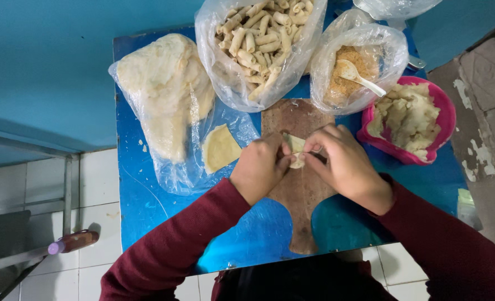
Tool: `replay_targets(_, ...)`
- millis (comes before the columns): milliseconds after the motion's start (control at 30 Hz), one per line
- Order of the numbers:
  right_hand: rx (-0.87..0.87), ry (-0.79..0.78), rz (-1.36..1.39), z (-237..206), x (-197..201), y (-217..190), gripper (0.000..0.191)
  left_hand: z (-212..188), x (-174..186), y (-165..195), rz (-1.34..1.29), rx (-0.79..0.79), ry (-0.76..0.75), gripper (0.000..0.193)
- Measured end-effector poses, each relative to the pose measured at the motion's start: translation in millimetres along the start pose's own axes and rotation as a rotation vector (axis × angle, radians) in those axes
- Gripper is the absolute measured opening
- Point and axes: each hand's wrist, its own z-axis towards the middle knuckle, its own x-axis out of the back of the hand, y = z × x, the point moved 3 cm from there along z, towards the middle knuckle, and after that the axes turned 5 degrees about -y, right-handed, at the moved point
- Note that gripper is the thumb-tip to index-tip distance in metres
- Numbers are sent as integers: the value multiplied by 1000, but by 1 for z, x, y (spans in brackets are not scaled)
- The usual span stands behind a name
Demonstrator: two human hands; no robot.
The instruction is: The person places filling from a pink bowl onto dough wrappers on a cutting board, spoons brown seasoning powder onto the filling, and folds the wrappers closed by hand, setting finished folded pieces aside while taking new wrappers from a plastic bag.
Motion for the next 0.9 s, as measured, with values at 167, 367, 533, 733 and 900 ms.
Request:
replay_targets(167, 150, -6, -90, -4, -1, -11, 19, -3, 4, 6, 29, -317, 82, 11)
replay_targets(367, 183, -20, -82, -2, 5, -21, 30, -8, 9, 11, 39, -321, 61, 13)
replay_targets(533, 188, -67, -141, -1, 4, -23, 29, -10, 11, 11, 34, -258, 25, 23)
replay_targets(733, 157, -21, -96, -2, 1, -14, 18, -9, 10, 12, 111, -329, 45, 14)
replay_targets(900, 140, -22, -104, -2, -1, -7, 21, -13, 6, 12, 281, -400, 92, 15)
